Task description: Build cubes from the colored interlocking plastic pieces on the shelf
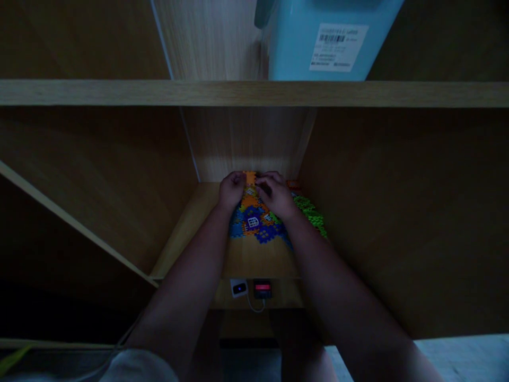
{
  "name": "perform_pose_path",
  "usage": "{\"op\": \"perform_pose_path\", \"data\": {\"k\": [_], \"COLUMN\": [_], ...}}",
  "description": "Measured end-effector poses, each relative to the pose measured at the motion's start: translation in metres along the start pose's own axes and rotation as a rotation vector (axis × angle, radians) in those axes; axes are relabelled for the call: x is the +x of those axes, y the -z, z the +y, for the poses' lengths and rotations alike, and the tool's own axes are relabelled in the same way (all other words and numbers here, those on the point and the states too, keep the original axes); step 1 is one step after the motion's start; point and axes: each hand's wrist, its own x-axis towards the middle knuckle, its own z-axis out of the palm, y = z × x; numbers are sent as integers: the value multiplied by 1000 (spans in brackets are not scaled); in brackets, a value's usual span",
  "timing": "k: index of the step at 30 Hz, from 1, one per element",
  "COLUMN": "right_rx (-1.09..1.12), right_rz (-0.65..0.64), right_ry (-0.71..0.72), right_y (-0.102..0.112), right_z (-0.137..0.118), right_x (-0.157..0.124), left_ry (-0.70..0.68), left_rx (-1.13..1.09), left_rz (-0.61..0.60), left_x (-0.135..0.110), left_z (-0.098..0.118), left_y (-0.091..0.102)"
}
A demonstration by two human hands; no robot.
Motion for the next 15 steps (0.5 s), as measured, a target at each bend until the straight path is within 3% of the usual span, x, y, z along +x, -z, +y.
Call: {"op": "perform_pose_path", "data": {"k": [3, 5, 8, 10, 13, 15], "right_rx": [-46, -66, -98, -139, -170, -227], "right_rz": [-114, -282, -529, -632, -669, -655], "right_ry": [71, 192, 355, 385, 377, 328], "right_y": [-2, -8, -24, -34, -43, -45], "right_z": [-25, -50, -86, -99, -100, -94], "right_x": [2, 0, -12, -22, -33, -35], "left_ry": [-32, -32, 44, 110, 195, 238], "left_rx": [16, 19, 32, 43, 92, 190], "left_rz": [141, 257, 415, 479, 458, 381], "left_x": [3, 6, 9, 8, -1, -12], "left_z": [0, 4, 9, 11, 10, 8], "left_y": [6, 13, 30, 44, 65, 79]}}
